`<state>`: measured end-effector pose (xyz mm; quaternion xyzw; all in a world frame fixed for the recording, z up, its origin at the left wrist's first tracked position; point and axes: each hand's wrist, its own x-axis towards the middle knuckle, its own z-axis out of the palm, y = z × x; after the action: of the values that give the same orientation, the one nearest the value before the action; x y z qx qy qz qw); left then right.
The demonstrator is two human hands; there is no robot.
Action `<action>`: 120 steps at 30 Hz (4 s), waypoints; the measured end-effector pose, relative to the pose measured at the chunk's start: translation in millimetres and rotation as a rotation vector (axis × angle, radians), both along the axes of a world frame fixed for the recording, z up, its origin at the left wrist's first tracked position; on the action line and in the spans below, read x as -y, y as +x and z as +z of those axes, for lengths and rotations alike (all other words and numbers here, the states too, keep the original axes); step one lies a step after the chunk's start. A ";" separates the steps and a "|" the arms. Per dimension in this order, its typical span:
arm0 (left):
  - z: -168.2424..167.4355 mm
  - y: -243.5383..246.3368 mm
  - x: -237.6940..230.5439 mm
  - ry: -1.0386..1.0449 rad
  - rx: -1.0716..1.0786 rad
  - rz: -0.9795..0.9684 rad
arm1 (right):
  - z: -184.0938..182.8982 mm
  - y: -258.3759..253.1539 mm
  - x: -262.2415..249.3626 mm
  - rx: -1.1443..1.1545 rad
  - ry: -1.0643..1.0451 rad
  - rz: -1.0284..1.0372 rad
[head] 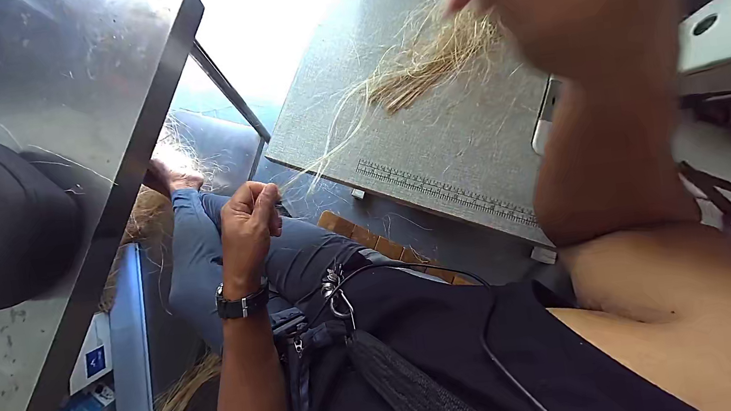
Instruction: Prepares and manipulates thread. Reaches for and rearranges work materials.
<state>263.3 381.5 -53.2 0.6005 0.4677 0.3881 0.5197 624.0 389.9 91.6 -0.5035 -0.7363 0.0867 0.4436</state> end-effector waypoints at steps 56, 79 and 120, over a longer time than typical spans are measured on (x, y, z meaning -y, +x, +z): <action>38.5 15.5 -25.2 0.409 -0.572 0.007 | -145.0 -82.7 -59.5 -0.033 -0.664 0.478; 46.7 -39.6 -16.2 0.234 0.268 0.199 | -144.7 -84.8 -58.1 0.087 -0.594 0.456; -3.1 -8.2 4.2 0.008 -0.384 -0.202 | -152.1 -89.8 -57.3 0.165 -0.454 0.430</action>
<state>255.1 377.2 -56.4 0.7094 0.4937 0.2146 0.4550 534.2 447.2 -60.5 -0.4276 -0.8213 0.2993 0.2301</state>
